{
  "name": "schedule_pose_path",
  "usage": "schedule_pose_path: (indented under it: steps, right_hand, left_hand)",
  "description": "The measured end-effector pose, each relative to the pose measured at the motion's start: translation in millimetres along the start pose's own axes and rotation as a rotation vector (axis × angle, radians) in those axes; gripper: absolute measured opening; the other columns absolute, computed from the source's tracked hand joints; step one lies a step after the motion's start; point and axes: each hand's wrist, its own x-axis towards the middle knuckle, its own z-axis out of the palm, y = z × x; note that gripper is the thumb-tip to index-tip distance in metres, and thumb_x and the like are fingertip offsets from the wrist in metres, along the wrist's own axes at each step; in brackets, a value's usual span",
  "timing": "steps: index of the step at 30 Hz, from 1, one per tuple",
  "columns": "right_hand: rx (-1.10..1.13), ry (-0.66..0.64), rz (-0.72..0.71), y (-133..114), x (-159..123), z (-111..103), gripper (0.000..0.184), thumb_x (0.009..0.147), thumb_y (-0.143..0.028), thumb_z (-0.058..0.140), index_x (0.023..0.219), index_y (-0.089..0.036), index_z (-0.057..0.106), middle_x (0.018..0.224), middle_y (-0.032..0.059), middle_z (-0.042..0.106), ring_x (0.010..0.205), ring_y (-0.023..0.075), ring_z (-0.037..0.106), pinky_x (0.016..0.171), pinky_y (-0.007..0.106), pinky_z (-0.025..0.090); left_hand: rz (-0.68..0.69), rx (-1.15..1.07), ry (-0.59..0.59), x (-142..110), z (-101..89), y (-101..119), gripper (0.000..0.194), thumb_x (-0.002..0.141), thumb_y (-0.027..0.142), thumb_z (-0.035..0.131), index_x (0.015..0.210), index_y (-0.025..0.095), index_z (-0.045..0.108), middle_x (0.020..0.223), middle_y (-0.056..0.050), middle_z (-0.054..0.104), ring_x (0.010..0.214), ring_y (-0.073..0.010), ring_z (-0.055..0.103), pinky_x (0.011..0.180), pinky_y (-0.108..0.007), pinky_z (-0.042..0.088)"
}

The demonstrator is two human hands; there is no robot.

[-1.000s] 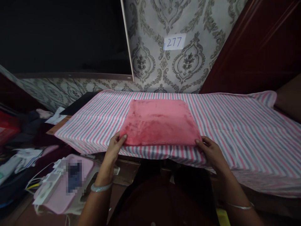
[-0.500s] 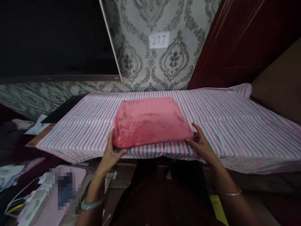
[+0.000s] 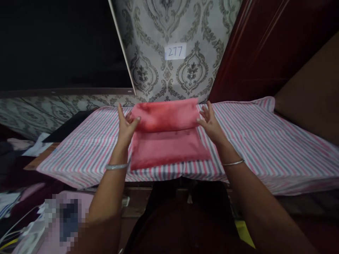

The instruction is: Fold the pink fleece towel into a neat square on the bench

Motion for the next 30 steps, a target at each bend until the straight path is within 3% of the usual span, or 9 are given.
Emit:
schedule_pose_path:
  steps: [2, 7, 12, 15, 18, 20, 23, 26, 30]
  right_hand:
    - [-0.145, -0.006, -0.006, 8, -14, 5, 0.078, 0.082, -0.056, 0.069, 0.151, -0.028, 0.044, 0.150, 0.0120, 0.052, 0.128, 0.0278, 0.056, 0.099, 0.044, 0.051]
    - [-0.437, 0.105, 0.208, 32, -91, -8, 0.050, 0.085, -0.053, 0.053, 0.115, -0.017, 0.071, 0.110, 0.0143, 0.073, 0.093, 0.0276, 0.067, 0.085, 0.044, 0.054]
    - [-0.467, 0.055, 0.388, 32, -119, -19, 0.047, 0.084, -0.056, 0.049, 0.100, -0.018, 0.072, 0.090, 0.0104, 0.075, 0.085, 0.0268, 0.068, 0.077, 0.037, 0.050]
    - [-0.543, 0.024, 0.460, 24, -113, -14, 0.044, 0.082, -0.053, 0.056, 0.103, -0.017, 0.072, 0.079, 0.0079, 0.072, 0.077, 0.0249, 0.067, 0.069, 0.033, 0.047]
    - [-0.619, 0.015, 0.470, 17, -107, -9, 0.034, 0.081, -0.047, 0.059, 0.096, -0.018, 0.071, 0.075, 0.0065, 0.070, 0.073, 0.0233, 0.065, 0.065, 0.030, 0.042]
    - [-0.651, -0.007, 0.461, 16, -107, -7, 0.028, 0.082, -0.046, 0.059, 0.084, -0.020, 0.067, 0.069, 0.0043, 0.065, 0.068, 0.0218, 0.062, 0.061, 0.029, 0.039]
    - [-0.673, -0.018, 0.432, 17, -109, -7, 0.026, 0.082, -0.046, 0.056, 0.072, -0.022, 0.059, 0.062, 0.0014, 0.058, 0.062, 0.0197, 0.056, 0.059, 0.029, 0.034]
    - [-0.649, -0.013, 0.421, 20, -110, -8, 0.026, 0.081, -0.047, 0.054, 0.072, -0.022, 0.058, 0.063, 0.0012, 0.059, 0.062, 0.0199, 0.056, 0.059, 0.029, 0.034]
    - [-0.577, -0.016, 0.428, 21, -107, -6, 0.029, 0.083, -0.048, 0.053, 0.084, -0.021, 0.064, 0.073, 0.0048, 0.067, 0.071, 0.0225, 0.062, 0.063, 0.029, 0.040]
  left_hand:
    - [0.048, 0.071, -0.098, -7, 6.0, -7, 0.088, 0.084, 0.063, 0.069, 0.157, 0.036, 0.028, 0.167, -0.011, 0.025, 0.140, -0.0288, 0.050, 0.111, -0.046, 0.046]
    - [0.115, 0.428, -0.241, -74, -2.2, -21, 0.044, 0.090, 0.043, 0.060, 0.127, 0.019, 0.064, 0.146, -0.014, 0.056, 0.138, -0.0352, 0.051, 0.115, -0.057, 0.041]
    - [0.263, 0.586, -0.327, -94, 7.3, 4, 0.038, 0.094, 0.029, 0.051, 0.127, 0.020, 0.066, 0.129, -0.011, 0.066, 0.123, -0.0301, 0.060, 0.110, -0.048, 0.048]
    - [0.412, 0.654, -0.531, -81, 37.0, 26, 0.047, 0.094, 0.028, 0.052, 0.141, 0.022, 0.057, 0.145, -0.012, 0.057, 0.135, -0.0307, 0.050, 0.114, -0.050, 0.042]
    - [0.501, 0.790, -0.606, -61, 68.9, 32, 0.060, 0.089, 0.022, 0.059, 0.149, 0.023, 0.050, 0.163, -0.014, 0.036, 0.150, -0.0386, 0.029, 0.120, -0.062, 0.025]
    - [0.496, 0.832, -0.645, -41, 83.2, 26, 0.067, 0.086, 0.016, 0.059, 0.152, 0.021, 0.046, 0.162, -0.016, 0.037, 0.150, -0.0393, 0.031, 0.120, -0.064, 0.023]
    - [0.415, 0.748, -0.680, -2, 92.8, 12, 0.065, 0.084, 0.008, 0.050, 0.148, 0.018, 0.050, 0.151, -0.016, 0.053, 0.140, -0.0329, 0.047, 0.116, -0.053, 0.035]
    - [0.260, 0.586, -0.587, 43, 96.4, 1, 0.060, 0.081, 0.008, 0.049, 0.139, 0.019, 0.059, 0.133, -0.010, 0.067, 0.126, -0.0281, 0.059, 0.110, -0.042, 0.044]
    - [0.009, 0.562, -0.510, 86, 103.5, -12, 0.045, 0.079, 0.013, 0.055, 0.122, 0.016, 0.068, 0.113, -0.011, 0.075, 0.103, -0.0298, 0.068, 0.093, -0.042, 0.054]
